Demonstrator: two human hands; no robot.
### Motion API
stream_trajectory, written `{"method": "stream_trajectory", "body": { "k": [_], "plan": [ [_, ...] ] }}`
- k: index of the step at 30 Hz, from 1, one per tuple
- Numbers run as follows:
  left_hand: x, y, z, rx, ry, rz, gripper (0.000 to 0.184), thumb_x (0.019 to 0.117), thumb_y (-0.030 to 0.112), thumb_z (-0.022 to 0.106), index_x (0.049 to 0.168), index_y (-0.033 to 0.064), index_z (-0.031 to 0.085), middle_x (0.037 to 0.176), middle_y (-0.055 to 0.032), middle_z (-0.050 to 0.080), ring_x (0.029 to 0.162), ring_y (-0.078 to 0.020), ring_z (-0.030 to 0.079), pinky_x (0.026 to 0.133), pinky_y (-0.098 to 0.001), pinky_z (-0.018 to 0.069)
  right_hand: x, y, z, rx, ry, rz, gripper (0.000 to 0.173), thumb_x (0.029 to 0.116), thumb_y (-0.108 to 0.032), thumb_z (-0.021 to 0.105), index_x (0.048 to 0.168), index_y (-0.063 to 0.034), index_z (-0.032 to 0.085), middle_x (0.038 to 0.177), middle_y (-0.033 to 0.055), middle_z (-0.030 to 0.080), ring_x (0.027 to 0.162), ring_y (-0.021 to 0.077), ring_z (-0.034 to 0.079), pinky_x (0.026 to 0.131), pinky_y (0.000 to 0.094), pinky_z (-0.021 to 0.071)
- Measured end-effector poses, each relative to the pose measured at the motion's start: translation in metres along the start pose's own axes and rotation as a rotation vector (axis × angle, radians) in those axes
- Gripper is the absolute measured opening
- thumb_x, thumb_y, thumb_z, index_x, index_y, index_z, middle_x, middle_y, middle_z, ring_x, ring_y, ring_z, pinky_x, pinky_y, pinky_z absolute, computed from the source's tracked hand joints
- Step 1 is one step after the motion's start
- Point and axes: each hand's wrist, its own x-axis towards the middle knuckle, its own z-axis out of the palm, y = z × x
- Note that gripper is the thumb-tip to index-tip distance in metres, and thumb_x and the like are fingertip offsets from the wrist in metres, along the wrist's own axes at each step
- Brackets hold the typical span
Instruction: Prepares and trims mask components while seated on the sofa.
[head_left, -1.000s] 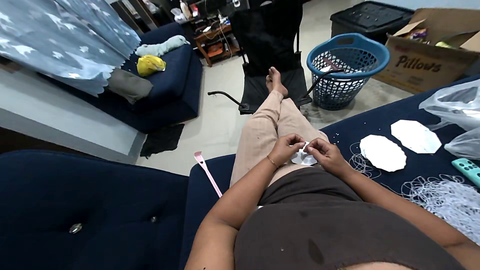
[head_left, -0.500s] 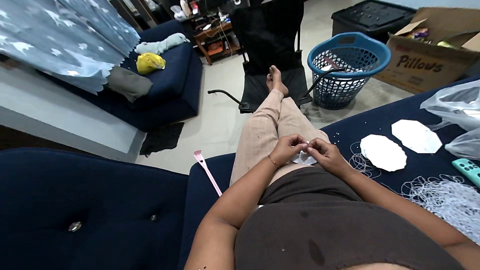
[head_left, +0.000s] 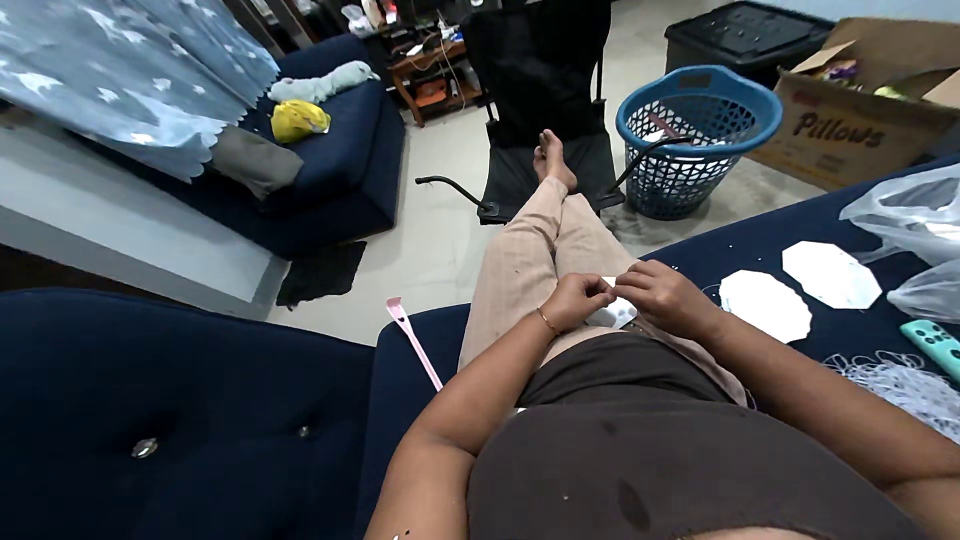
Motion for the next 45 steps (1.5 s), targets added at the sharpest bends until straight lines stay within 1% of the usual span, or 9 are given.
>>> {"method": "stream_trajectory", "body": {
  "k": [5,13,18,24,26,29,33,39,45],
  "plan": [
    [0.001,-0.001,-0.001,0.035,-0.019,0.022,0.017,0.0993,0.009,0.061,0.102,-0.0063,0.068,0.088,-0.0061,0.066,0.077,-0.0032,0.059,0.076,-0.0217,0.0515,0.002,-0.001,0.004,-0.03,-0.024,0.024,0.014,0.0965,-0.001,0.054,0.096,-0.0004,0.069,0.092,0.0161,0.07,0.088,0.0338,0.069,0.077,0.0469,0.0568],
    [0.005,-0.008,0.001,0.159,0.057,0.127,0.02,0.0952,0.01,0.063,0.102,-0.0074,0.068,0.098,-0.0158,0.067,0.088,-0.0177,0.062,0.082,-0.0328,0.0514,-0.007,-0.006,0.016,0.445,0.054,0.629,0.02,0.1024,-0.009,0.052,0.108,0.0062,0.064,0.097,0.0182,0.067,0.076,0.0226,0.069,0.07,0.0391,0.0609],
    [0.007,-0.01,0.005,0.128,0.212,0.377,0.013,0.0854,0.004,0.066,0.089,-0.0088,0.069,0.109,-0.0197,0.07,0.099,-0.0199,0.066,0.086,-0.0324,0.0531,-0.005,-0.011,0.017,0.562,0.057,0.768,0.021,0.1037,-0.008,0.049,0.113,0.0074,0.06,0.094,0.0165,0.066,0.069,0.0192,0.07,0.066,0.0368,0.0629],
    [0.004,0.0,0.005,-0.405,0.016,-0.022,0.008,0.0996,0.0,0.056,0.104,-0.0073,0.056,0.081,-0.0083,0.069,0.071,-0.0153,0.071,0.073,-0.0339,0.0618,-0.002,-0.013,0.018,0.65,0.108,0.911,0.02,0.1045,-0.008,0.047,0.115,0.0067,0.057,0.091,0.014,0.067,0.069,0.0189,0.071,0.066,0.0381,0.0641],
    [0.005,-0.004,0.003,-0.239,0.022,-0.083,0.016,0.1024,0.006,0.056,0.107,-0.0081,0.06,0.079,-0.0067,0.064,0.065,-0.0102,0.063,0.065,-0.0277,0.0557,-0.002,-0.014,0.019,0.697,0.129,0.966,0.019,0.1051,-0.007,0.046,0.114,0.0061,0.055,0.089,0.0133,0.066,0.068,0.0194,0.072,0.067,0.0386,0.065],
    [0.006,-0.004,-0.004,0.087,-0.002,-0.099,0.023,0.1026,0.013,0.059,0.109,-0.008,0.066,0.093,-0.0138,0.066,0.077,-0.0144,0.062,0.076,-0.0319,0.0542,-0.003,-0.014,0.02,0.744,0.158,1.022,0.017,0.1059,-0.006,0.045,0.113,0.0057,0.054,0.089,0.0132,0.066,0.068,0.0195,0.072,0.067,0.0387,0.0656],
    [0.001,-0.002,-0.007,-0.098,0.024,-0.104,0.016,0.1007,0.009,0.06,0.102,-0.0057,0.066,0.084,-0.0052,0.063,0.068,-0.006,0.056,0.066,-0.0235,0.0497,-0.004,-0.017,0.02,0.639,0.087,0.97,0.018,0.1043,-0.005,0.048,0.114,0.007,0.057,0.097,0.0155,0.066,0.071,0.0193,0.072,0.07,0.0372,0.0649],
    [0.0,0.009,-0.006,-0.731,0.288,-0.133,0.012,0.1039,0.003,0.052,0.104,-0.0034,0.062,0.089,-0.0051,0.071,0.058,-0.0011,0.053,0.054,-0.0172,0.0438,-0.001,-0.022,0.023,0.242,0.019,0.41,0.014,0.0961,-0.002,0.054,0.098,0.0071,0.064,0.1,0.0233,0.064,0.083,0.0335,0.069,0.073,0.0453,0.06],
    [0.003,0.0,-0.001,0.057,0.1,-0.047,0.022,0.1,0.005,0.059,0.116,-0.0056,0.07,0.104,-0.0153,0.071,0.082,-0.0141,0.066,0.081,-0.0316,0.0559,0.004,-0.023,0.021,0.222,-0.008,0.41,0.015,0.0973,-0.001,0.053,0.1,0.0085,0.063,0.104,0.0245,0.064,0.088,0.0336,0.069,0.077,0.0433,0.0599]
  ]
}}
